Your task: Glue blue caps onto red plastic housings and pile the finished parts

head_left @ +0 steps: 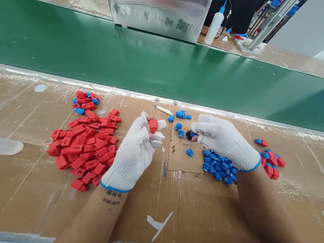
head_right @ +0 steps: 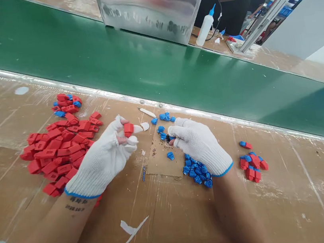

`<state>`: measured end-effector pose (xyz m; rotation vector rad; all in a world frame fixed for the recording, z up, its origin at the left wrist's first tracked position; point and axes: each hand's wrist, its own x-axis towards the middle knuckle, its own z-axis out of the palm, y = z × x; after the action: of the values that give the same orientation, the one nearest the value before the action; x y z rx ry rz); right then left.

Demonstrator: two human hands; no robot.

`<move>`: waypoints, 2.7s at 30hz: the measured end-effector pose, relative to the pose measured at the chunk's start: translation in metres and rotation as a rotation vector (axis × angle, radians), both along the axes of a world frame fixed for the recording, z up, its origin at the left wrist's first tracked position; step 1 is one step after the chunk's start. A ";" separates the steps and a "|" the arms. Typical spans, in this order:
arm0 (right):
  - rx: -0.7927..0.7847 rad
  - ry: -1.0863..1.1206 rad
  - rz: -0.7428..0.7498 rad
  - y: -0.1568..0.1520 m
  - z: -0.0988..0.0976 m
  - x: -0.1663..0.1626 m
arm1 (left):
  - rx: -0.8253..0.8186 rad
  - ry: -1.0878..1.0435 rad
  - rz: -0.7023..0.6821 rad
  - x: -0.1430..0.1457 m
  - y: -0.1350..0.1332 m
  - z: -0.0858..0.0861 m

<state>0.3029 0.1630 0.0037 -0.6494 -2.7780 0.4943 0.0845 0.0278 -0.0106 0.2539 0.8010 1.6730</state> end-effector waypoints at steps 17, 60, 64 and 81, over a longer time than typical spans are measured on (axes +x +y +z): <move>-0.059 0.030 0.045 0.009 -0.007 -0.001 | -0.163 0.171 0.081 0.000 0.003 0.001; -0.045 0.025 -0.020 0.010 -0.005 0.008 | -0.037 0.212 0.065 -0.003 0.004 -0.009; -0.059 0.029 -0.029 0.010 -0.005 0.008 | -0.045 0.214 0.065 -0.003 0.004 -0.009; -0.025 0.031 -0.001 0.009 -0.004 0.006 | -0.065 0.213 0.049 -0.003 0.005 -0.010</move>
<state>0.3089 0.1720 0.0001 -0.6426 -2.7467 0.5355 0.0812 0.0325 -0.0210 0.3746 1.0264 1.6802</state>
